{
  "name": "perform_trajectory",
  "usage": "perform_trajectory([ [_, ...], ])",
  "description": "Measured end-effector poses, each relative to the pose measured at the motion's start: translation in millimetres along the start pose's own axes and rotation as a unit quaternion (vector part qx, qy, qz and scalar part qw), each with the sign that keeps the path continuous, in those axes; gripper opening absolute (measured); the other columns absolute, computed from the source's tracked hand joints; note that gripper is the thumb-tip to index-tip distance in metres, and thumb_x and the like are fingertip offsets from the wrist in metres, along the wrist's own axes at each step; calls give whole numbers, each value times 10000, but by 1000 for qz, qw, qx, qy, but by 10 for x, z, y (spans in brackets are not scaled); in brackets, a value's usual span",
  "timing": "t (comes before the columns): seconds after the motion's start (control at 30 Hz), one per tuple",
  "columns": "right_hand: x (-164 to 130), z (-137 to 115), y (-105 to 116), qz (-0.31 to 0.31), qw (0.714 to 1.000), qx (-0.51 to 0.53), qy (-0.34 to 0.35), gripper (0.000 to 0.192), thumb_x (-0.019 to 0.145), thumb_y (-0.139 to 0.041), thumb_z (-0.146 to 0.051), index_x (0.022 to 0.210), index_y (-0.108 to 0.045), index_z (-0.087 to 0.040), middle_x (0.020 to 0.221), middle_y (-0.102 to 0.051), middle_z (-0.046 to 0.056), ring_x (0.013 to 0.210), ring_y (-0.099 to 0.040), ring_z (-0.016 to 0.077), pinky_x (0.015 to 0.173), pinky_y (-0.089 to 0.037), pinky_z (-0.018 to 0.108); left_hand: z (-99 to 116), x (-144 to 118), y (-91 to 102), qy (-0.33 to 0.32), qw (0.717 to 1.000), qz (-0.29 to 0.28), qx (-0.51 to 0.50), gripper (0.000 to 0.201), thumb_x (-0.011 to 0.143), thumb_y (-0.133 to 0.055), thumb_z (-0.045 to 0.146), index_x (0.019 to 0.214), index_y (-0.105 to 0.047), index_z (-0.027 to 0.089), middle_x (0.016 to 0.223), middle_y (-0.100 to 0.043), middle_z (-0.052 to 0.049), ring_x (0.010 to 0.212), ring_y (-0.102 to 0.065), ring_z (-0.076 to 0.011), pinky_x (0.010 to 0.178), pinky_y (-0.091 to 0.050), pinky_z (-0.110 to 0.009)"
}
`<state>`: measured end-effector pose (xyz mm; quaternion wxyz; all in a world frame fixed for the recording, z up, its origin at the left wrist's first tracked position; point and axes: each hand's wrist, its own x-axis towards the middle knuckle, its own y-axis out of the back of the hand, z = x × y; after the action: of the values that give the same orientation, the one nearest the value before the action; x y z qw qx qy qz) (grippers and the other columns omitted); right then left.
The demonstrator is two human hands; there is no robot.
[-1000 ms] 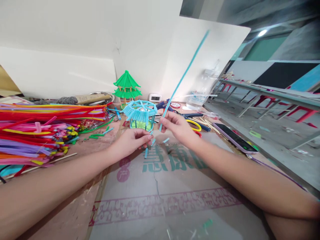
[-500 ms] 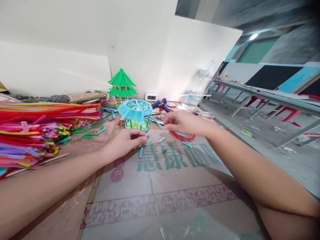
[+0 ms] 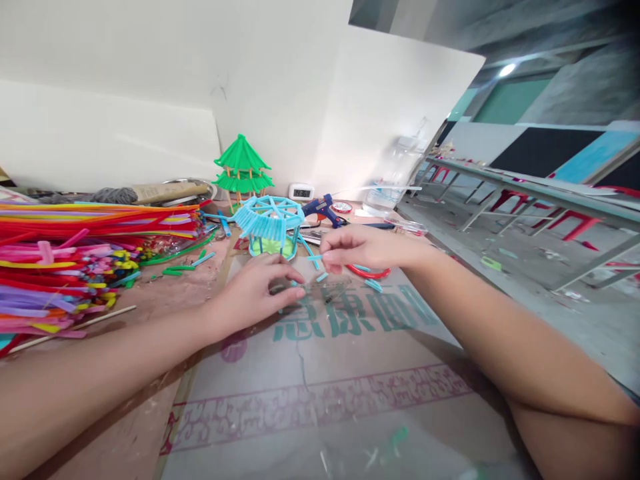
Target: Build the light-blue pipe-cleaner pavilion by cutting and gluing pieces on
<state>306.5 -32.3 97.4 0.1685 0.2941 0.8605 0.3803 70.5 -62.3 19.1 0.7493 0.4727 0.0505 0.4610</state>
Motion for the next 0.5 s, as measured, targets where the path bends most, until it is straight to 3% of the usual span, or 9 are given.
perform_trajectory([
  [0.13,19,261,4,-74,978,195,3,275,921,-590,-376,759,-565,-155,638,-573,-30,654,-578,101,773,-487,280,74,-35,-39,-56,991,-34,116,463,863,-606,536,1216,-659,240,1262,-577,-98,1213,-483,-299,1050,-368,-482],
  [0.23,71,355,-121,-127,953,272,-36,257,887,-643,-379,785,-586,-149,598,-545,-50,575,-554,88,693,-519,270,97,-29,-80,-43,985,-45,160,527,837,-619,552,1235,-648,208,1314,-554,-122,1254,-443,-335,1068,-346,-526],
  [0.33,92,344,-143,-130,954,265,-60,260,888,-637,-390,808,-613,-143,612,-561,-39,520,-539,80,545,-500,223,112,-24,-102,-38,983,-45,173,459,825,-635,480,1189,-674,203,1289,-571,-118,1246,-445,-338,1068,-342,-531],
  [0.5,50,328,0,-118,975,175,-63,261,910,-616,-384,827,-641,-139,794,-674,21,678,-659,107,639,-551,226,150,-48,-83,-44,988,-19,144,305,845,-625,393,1084,-693,217,1199,-626,-87,1186,-503,-298,1048,-360,-495],
])
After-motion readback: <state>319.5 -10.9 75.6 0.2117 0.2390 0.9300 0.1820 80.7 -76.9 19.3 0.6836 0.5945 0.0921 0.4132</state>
